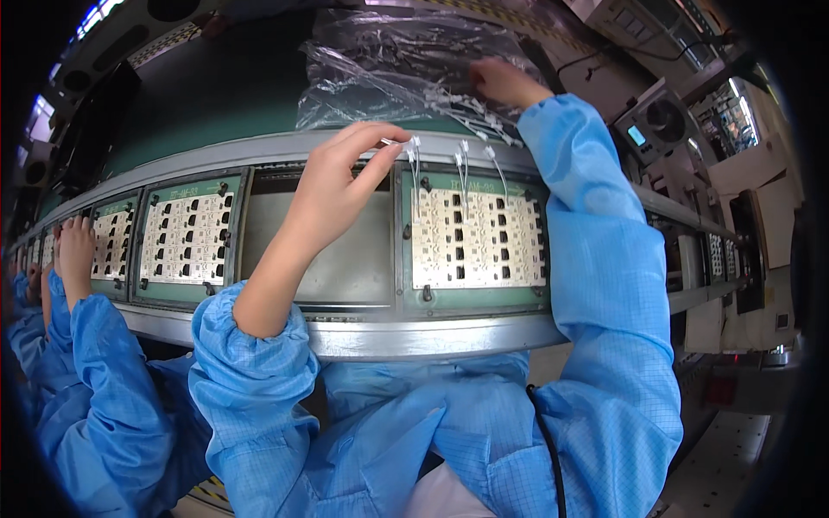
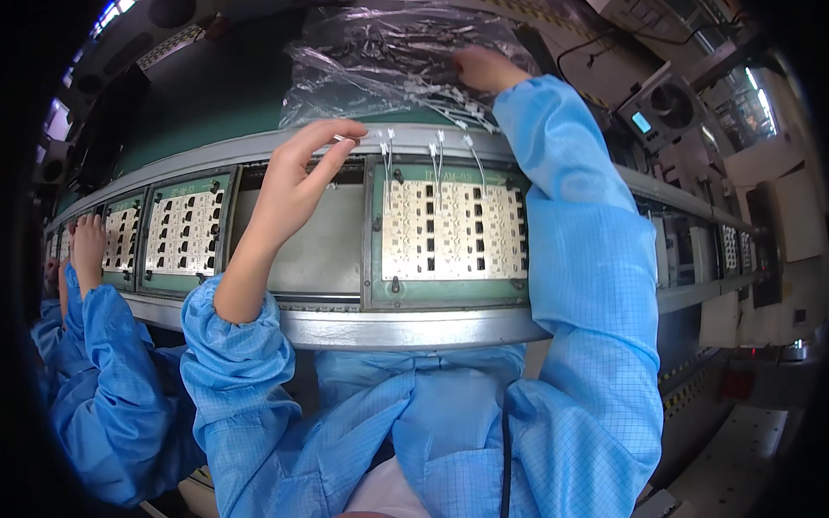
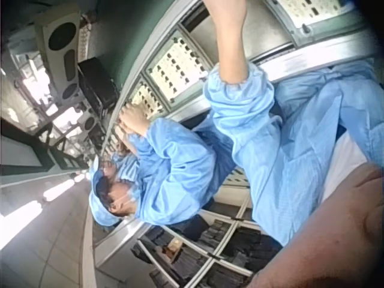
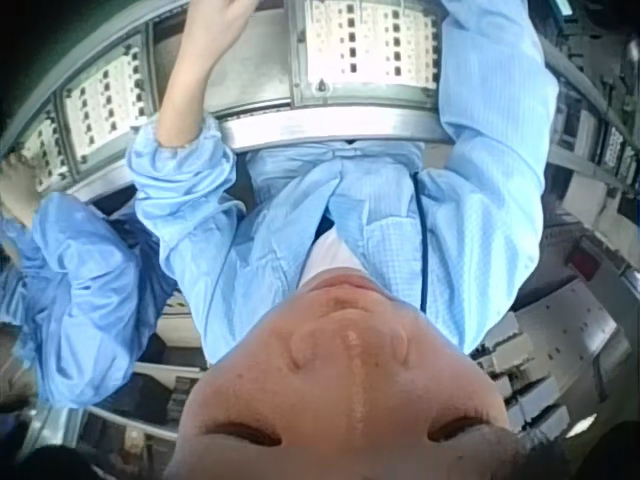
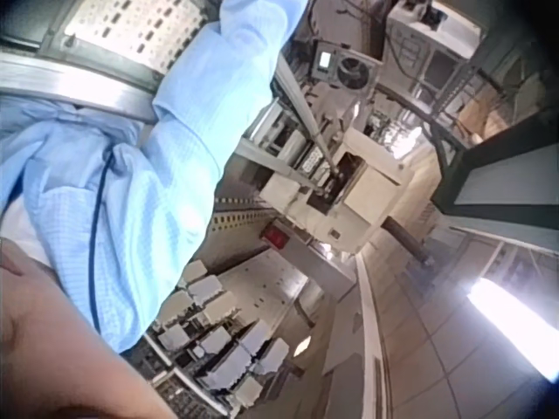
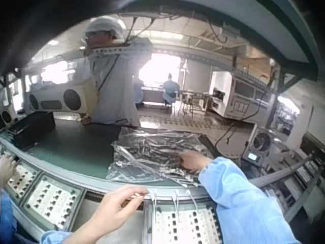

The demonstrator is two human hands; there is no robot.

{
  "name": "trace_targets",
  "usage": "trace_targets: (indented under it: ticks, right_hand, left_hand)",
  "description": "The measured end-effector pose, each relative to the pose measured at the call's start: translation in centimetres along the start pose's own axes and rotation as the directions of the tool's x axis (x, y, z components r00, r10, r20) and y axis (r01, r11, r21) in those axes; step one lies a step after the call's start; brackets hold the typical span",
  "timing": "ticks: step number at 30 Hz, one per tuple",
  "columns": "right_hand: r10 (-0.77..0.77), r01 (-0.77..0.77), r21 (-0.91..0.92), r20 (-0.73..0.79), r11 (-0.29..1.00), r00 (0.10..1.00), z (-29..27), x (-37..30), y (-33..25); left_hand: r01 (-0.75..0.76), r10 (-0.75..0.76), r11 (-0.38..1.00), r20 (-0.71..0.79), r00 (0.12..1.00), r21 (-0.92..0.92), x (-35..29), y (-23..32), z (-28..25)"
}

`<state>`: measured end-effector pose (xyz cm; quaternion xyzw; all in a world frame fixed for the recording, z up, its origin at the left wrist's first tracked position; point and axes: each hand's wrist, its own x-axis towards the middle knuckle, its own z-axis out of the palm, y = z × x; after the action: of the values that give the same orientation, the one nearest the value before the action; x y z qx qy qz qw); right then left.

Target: The person is inserting wires into a circuit board panel on a production line.

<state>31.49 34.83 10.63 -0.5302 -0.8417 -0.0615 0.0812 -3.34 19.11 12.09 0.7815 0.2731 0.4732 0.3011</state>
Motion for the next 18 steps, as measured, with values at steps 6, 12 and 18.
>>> trace_targets:
  ticks: [6, 12, 18]
  right_hand:
    - [0.176, -0.204, -0.275, -0.123, 0.939, 0.977, -8.1, 0.9, -4.7]
    - [0.296, -0.365, -0.106, -0.405, 0.925, 0.865, -11.2, -4.5, -3.3]
    - [0.261, -0.025, 0.405, -0.54, 0.914, 0.8, -7.9, -15.4, -6.5]
  left_hand:
    - [0.137, -0.15, 0.978, 0.074, 0.986, 0.155, -1.0, 1.6, 0.1]
    - [0.076, -0.086, 0.985, 0.06, 0.995, 0.152, -1.8, 2.0, 1.9]
    - [0.175, -0.177, 0.984, 0.067, 0.982, 0.031, -2.2, 1.4, 2.4]
